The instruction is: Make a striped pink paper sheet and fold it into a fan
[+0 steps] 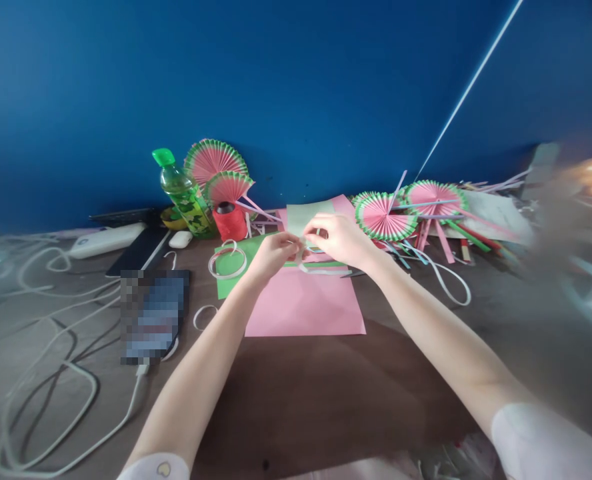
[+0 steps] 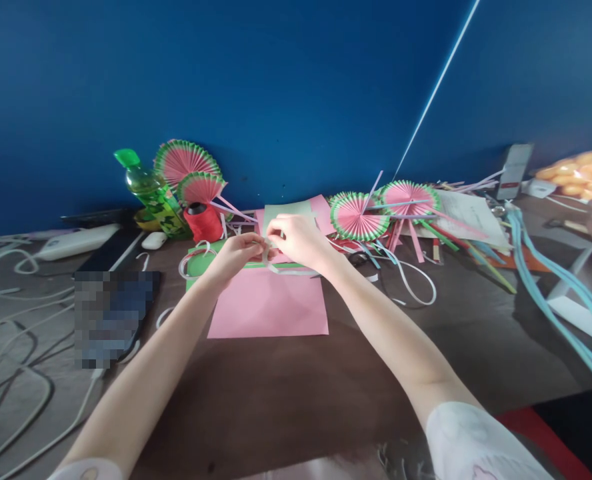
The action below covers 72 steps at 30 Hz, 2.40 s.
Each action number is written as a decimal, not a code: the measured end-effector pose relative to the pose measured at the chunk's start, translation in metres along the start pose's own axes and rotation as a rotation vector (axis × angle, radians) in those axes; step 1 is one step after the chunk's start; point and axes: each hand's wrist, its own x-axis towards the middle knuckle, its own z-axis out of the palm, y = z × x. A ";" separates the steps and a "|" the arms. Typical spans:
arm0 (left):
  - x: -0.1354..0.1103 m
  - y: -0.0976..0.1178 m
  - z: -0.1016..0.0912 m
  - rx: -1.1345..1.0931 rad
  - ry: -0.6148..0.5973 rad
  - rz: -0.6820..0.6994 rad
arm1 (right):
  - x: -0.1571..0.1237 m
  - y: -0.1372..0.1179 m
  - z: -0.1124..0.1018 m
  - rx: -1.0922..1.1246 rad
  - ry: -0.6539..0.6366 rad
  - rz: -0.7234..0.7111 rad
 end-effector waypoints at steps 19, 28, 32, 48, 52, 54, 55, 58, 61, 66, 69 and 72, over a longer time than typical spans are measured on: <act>0.001 -0.005 0.000 0.514 0.058 0.166 | 0.002 0.004 0.010 -0.254 -0.160 -0.039; 0.004 -0.011 -0.002 0.423 0.047 0.160 | 0.001 0.007 0.008 -0.221 -0.155 -0.070; 0.004 -0.010 -0.004 0.293 0.002 0.127 | 0.001 0.008 0.006 -0.149 -0.115 -0.026; 0.005 -0.009 -0.011 0.057 -0.124 -0.006 | -0.001 0.064 -0.015 -0.474 0.059 0.496; 0.005 -0.009 -0.010 0.058 -0.125 -0.014 | -0.002 0.066 -0.011 -0.481 0.115 0.507; 0.004 -0.007 -0.010 0.073 -0.129 -0.021 | 0.000 0.065 -0.009 -0.443 0.142 0.455; 0.003 -0.006 -0.009 0.082 -0.136 -0.023 | 0.001 0.063 -0.008 -0.388 0.143 0.419; 0.000 -0.003 -0.009 0.111 -0.161 -0.022 | 0.005 0.053 -0.006 -0.055 0.018 0.314; -0.002 -0.001 -0.009 0.135 -0.167 -0.007 | 0.006 0.038 -0.004 0.251 -0.165 0.286; 0.000 -0.004 -0.009 0.135 -0.143 -0.010 | 0.006 0.021 -0.001 0.447 -0.241 0.360; 0.001 -0.006 -0.009 0.123 -0.155 -0.007 | 0.005 0.020 -0.001 0.509 -0.247 0.346; 0.002 -0.007 -0.010 0.132 -0.161 0.002 | 0.005 0.020 -0.003 0.506 -0.236 0.318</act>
